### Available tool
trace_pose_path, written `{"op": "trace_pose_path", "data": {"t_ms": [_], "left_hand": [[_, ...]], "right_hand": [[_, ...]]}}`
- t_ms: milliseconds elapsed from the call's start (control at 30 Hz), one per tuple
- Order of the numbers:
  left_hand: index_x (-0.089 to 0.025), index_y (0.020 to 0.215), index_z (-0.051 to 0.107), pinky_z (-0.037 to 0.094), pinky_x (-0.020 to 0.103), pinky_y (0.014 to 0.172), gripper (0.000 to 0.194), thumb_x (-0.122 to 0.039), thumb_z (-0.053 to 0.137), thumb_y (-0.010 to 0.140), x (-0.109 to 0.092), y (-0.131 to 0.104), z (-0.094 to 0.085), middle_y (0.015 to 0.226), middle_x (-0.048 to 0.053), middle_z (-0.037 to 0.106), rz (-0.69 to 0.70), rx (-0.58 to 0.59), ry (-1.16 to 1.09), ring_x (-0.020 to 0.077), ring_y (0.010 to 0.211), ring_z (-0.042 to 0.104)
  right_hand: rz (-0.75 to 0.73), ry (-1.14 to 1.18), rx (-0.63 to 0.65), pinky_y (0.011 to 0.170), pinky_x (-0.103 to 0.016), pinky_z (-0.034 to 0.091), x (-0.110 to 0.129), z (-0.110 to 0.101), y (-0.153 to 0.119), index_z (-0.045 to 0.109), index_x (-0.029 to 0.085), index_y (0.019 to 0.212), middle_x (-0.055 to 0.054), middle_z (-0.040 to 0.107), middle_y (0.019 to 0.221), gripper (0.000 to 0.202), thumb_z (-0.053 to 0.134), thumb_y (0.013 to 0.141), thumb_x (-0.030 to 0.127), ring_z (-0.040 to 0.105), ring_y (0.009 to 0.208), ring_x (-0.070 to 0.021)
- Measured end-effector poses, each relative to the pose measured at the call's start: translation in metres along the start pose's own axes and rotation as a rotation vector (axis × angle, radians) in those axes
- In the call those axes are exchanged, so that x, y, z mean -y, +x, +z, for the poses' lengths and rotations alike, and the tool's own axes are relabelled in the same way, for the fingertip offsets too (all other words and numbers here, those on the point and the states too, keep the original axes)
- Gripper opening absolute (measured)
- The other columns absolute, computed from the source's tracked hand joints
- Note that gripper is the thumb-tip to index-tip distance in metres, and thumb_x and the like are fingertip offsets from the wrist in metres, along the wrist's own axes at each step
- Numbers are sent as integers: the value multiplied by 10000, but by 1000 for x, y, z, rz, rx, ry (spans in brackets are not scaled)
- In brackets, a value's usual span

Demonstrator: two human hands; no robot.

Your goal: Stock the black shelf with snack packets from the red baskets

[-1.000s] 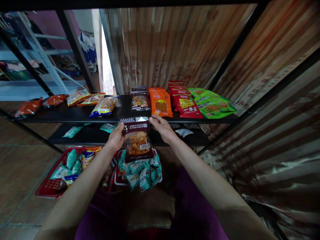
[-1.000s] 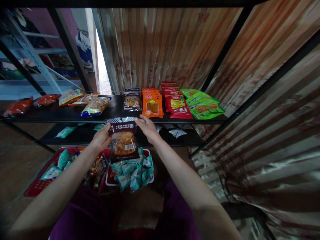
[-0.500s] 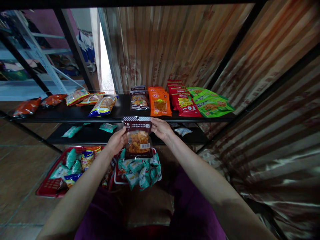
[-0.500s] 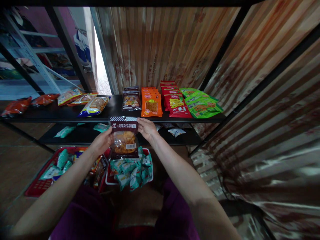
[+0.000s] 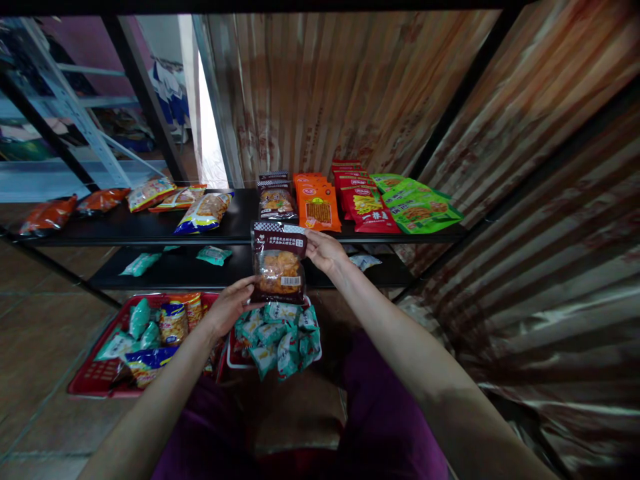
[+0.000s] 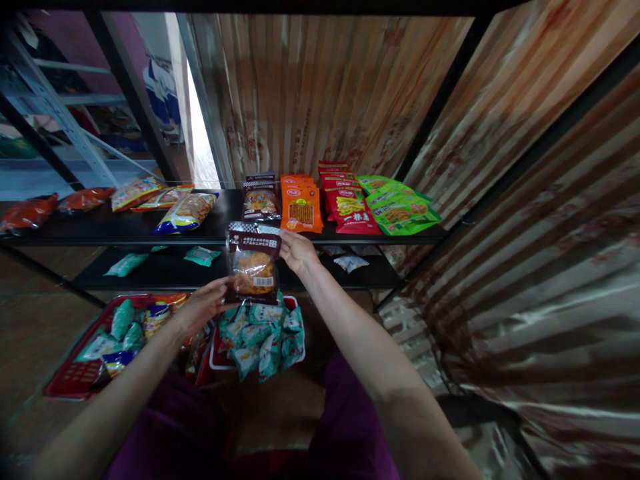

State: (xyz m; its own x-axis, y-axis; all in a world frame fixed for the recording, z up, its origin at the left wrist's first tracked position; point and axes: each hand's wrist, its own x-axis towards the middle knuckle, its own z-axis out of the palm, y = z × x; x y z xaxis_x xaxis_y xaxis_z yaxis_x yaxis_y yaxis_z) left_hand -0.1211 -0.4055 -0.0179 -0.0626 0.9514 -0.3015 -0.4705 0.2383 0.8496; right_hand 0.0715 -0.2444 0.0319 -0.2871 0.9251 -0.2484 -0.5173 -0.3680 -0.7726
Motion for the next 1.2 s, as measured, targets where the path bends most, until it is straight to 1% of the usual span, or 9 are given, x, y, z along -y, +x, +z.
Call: {"op": "trace_pose_path", "data": {"t_ms": [200, 333, 467, 667, 833, 933, 1033, 1100, 1200], "left_hand": [[-159, 980, 717, 550, 351, 778, 438, -281, 834, 576, 17, 0, 5, 947, 74, 734, 148, -133, -16, 208, 876, 669], [-165, 951, 735, 550, 317, 733, 439, -296, 845, 547, 21, -1, 4, 959, 83, 737, 170, -196, -30, 205, 860, 675], [-181, 961, 739, 551, 312, 741, 444, -292, 848, 544, 20, -2, 2, 1000, 83, 734, 195, -224, -37, 221, 913, 670], [-171, 949, 738, 549, 340, 764, 469, -303, 863, 517, 18, -1, 3, 974, 87, 739, 199, -271, -60, 221, 894, 673], [-184, 916, 742, 558, 322, 734, 457, -297, 872, 492, 19, -1, 7, 919, 63, 745, 194, -281, -77, 214, 873, 674], [-180, 926, 739, 558, 322, 742, 460, -309, 865, 503, 20, -2, 8, 942, 67, 742, 207, -283, -56, 226, 904, 671], [-188, 916, 741, 555, 305, 736, 444, -322, 858, 509, 22, -1, 6, 931, 54, 743, 208, -290, -52, 221, 895, 673], [-197, 899, 744, 555, 295, 726, 411, -310, 850, 518, 23, 0, 5, 907, 42, 745, 204, -300, -62, 209, 869, 675], [-199, 895, 743, 557, 295, 721, 371, -285, 831, 545, 24, 0, 7, 906, 38, 743, 210, -316, -73, 200, 861, 674]], "right_hand": [[6, 14, -40, 649, -221, 558, -3, 1, -2, 597, 173, 743, -3, 704, 658, 119, 613, 829, 94, 663, 618, -110], [18, -29, 31, 680, -245, 553, -3, -1, -8, 606, 191, 751, -9, 716, 718, 94, 684, 803, 194, 667, 666, -123], [63, -83, 104, 726, -284, 546, -1, -2, -18, 623, 203, 785, -6, 718, 755, 163, 760, 733, 273, 668, 715, -138], [83, -220, 168, 754, -289, 529, -4, -3, -32, 676, 184, 813, -4, 719, 760, 235, 817, 626, 163, 656, 685, -116], [15, -286, 148, 760, -299, 529, -8, -6, -33, 660, 187, 736, 28, 693, 729, 236, 835, 578, 177, 641, 706, -104], [-20, -330, 123, 724, -280, 536, -9, -6, -32, 641, 193, 708, 49, 665, 687, 257, 842, 548, 198, 623, 680, -92], [-65, -395, 127, 610, -219, 518, -10, -6, -29, 639, 200, 716, 72, 620, 621, 269, 836, 534, 224, 576, 595, -70], [-121, -449, 138, 511, -177, 464, -11, -5, -25, 646, 200, 737, 86, 578, 574, 267, 822, 541, 245, 516, 525, -53], [-185, -478, 133, 425, -171, 377, -14, -5, -20, 665, 191, 789, 86, 560, 565, 279, 799, 559, 275, 436, 461, -42]]}}
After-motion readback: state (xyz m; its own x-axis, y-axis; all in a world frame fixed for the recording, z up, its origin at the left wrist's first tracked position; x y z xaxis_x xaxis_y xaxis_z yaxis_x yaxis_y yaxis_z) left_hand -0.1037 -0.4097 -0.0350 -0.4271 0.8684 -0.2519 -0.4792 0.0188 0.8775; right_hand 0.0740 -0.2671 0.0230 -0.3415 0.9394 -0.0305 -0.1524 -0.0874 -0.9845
